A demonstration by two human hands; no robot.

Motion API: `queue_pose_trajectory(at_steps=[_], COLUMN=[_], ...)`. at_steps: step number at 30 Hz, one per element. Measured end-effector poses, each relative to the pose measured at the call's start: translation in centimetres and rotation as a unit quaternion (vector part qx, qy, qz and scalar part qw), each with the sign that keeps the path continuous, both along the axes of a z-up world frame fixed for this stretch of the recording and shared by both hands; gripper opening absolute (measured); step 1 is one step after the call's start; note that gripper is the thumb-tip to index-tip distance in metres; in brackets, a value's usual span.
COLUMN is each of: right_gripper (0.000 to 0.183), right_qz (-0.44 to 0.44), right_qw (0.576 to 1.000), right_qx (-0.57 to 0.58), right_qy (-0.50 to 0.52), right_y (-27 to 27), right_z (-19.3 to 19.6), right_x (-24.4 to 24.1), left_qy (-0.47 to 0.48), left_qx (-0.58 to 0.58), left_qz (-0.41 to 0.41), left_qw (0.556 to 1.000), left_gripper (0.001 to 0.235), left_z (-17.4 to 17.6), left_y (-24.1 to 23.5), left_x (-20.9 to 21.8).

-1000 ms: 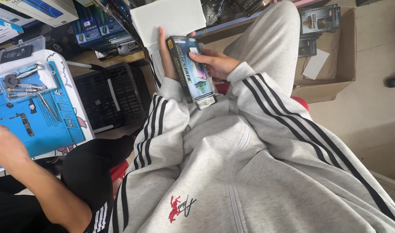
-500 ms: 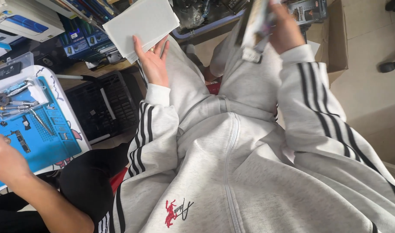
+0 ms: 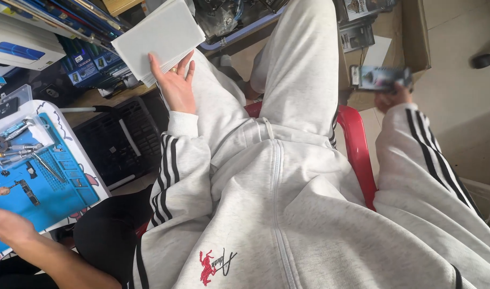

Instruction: The person sits cross-legged and repeatedly picks up small white rectangular items and product boxes from a nearby cardboard box. They place the items into the boxes, close the flaps, and return the packaged boxes to the cardboard box.

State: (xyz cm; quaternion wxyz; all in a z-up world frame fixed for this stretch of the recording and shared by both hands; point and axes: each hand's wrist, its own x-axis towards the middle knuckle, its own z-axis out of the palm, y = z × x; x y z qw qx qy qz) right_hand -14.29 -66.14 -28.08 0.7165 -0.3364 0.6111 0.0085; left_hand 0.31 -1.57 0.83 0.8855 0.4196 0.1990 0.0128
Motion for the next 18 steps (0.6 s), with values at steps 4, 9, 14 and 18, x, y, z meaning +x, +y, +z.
queue_pose_trajectory(at_steps=[4,9,14,18], right_gripper=[0.046,0.036,0.084,0.076], right_qz=[-0.171,0.278,-0.041,0.123], right_qw=[0.979,0.951,0.986,0.982], right_qx=[0.107,-0.116,0.043,-0.131], right_qy=[0.021,-0.067,-0.158,0.059], right_y=[5.9,-0.3,-2.8,-2.0], right_z=[1.4,-9.3,-1.1,3.9], right_x=[-3.8,-5.8,-0.4,2.3], left_qy=[0.006,0.03,0.027,0.045], left_qx=[0.006,0.022,0.023,0.017], left_qz=[0.0,0.001,-0.003,-0.018], left_qw=[1.0,0.999,0.999,0.999], left_gripper=[0.093,0.089,0.095,0.082], left_z=[-0.2,-0.2,-0.9,-0.4], left_y=[-0.3,-0.5,-0.5,-0.6], left_x=[0.1,-0.1,0.0,0.0])
